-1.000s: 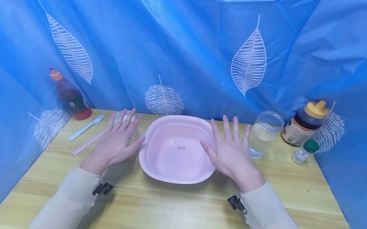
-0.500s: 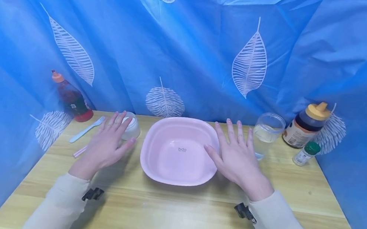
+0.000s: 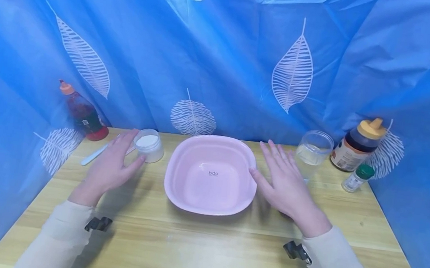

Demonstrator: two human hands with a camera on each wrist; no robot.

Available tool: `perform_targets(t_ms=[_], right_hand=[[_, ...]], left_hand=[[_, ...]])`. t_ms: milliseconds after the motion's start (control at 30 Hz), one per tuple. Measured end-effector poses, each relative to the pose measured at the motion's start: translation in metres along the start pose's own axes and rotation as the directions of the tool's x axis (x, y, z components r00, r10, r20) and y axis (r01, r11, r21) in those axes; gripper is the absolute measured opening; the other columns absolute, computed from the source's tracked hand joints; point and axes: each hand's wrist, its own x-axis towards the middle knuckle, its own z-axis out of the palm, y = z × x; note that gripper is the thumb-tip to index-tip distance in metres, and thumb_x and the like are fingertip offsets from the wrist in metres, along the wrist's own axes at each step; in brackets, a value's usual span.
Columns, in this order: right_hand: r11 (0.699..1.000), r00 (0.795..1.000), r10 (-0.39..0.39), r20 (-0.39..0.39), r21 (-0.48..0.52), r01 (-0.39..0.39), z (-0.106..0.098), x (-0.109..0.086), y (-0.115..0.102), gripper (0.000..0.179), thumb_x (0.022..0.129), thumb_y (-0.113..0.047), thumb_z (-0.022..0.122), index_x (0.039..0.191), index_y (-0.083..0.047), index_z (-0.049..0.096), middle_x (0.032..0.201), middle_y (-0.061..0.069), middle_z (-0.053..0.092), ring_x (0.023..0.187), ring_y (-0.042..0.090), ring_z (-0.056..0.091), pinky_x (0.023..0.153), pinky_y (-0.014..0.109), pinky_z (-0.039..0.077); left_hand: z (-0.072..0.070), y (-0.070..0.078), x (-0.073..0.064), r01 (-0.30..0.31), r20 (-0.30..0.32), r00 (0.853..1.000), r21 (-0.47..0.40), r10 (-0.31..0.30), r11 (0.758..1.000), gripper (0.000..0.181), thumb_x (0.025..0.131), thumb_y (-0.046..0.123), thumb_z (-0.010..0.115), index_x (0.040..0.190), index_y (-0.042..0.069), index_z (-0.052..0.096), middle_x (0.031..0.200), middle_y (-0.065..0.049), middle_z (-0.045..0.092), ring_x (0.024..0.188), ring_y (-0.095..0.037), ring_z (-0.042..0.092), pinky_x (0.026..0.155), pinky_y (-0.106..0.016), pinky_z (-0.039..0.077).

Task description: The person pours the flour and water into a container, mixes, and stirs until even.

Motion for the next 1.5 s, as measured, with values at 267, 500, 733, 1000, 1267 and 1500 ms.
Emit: perform_targets(t_ms=[267,500,733,1000,1267,1500], right_hand=[[0.98,0.996,0.051,-0.076,0.195,-0.035,0.002,0.0,0.013,0.065,0.111,-0.036,0.06,0.167,-0.009,0.041,0.168,0.022,0.045,0.152,0.052,0.044,0.122,0.072,0.038],[0.922,0.986,0.157,-0.063,0.367,-0.123,0.008,-0.001,0.023,0.053,0.112,-0.033,0.059,0.155,-0.001,0.055,0.149,0.021,0.066,0.139,0.041,0.063,0.113,0.034,0.056],[0.77,0.979,0.202,-0.003,0.618,-0.156,0.018,0.004,0.037,0.044,0.115,-0.024,0.055,0.142,0.01,0.061,0.137,0.03,0.07,0.111,-0.005,0.072,0.095,0.009,0.057],[0.551,0.951,0.271,0.149,0.786,-0.28,0.024,0.008,0.045,0.051,0.116,-0.023,0.052,0.145,0.019,0.05,0.133,0.022,0.075,0.107,0.008,0.079,0.097,0.026,0.064],[0.499,0.936,0.285,0.208,0.801,-0.33,0.031,0.013,0.045,0.059,0.113,-0.024,0.06,0.149,0.019,0.044,0.137,0.022,0.073,0.104,0.008,0.079,0.099,0.031,0.064],[0.481,0.931,0.286,0.229,0.806,-0.346,0.035,0.016,0.042,0.06,0.112,-0.024,0.06,0.151,0.018,0.043,0.139,0.024,0.071,0.103,0.006,0.079,0.099,0.031,0.064]], left_hand=[[-0.005,-0.017,0.0,0.133,0.036,0.991,-0.167,-0.128,0.977,0.084,0.106,0.058,0.059,0.166,0.006,0.037,0.167,-0.024,0.046,0.151,-0.049,0.048,0.123,-0.069,0.04],[-0.005,-0.028,0.002,0.236,0.121,0.97,-0.265,-0.21,0.935,0.085,0.106,0.06,0.06,0.165,0.003,0.036,0.161,-0.026,0.053,0.142,-0.048,0.058,0.118,-0.063,0.049],[0.002,-0.045,0.005,0.29,0.139,0.956,-0.328,-0.258,0.899,0.086,0.106,0.058,0.062,0.164,0.001,0.036,0.156,-0.027,0.058,0.135,-0.047,0.064,0.114,-0.062,0.053],[0.011,-0.051,0.012,0.328,0.216,0.941,-0.386,-0.261,0.862,0.092,0.103,0.054,0.069,0.165,-0.001,0.029,0.165,-0.031,0.044,0.15,-0.05,0.048,0.123,-0.064,0.043],[0.023,-0.059,0.026,0.391,0.295,0.917,-0.531,-0.269,0.751,0.107,0.101,0.045,0.076,0.171,-0.001,0.009,0.174,-0.03,0.026,0.161,-0.048,0.031,0.131,-0.061,0.033],[0.031,-0.063,0.031,0.358,0.293,0.931,-0.611,-0.219,0.706,0.106,0.101,0.028,0.079,0.17,-0.004,0.006,0.173,-0.034,0.024,0.162,-0.049,0.03,0.132,-0.06,0.032]])
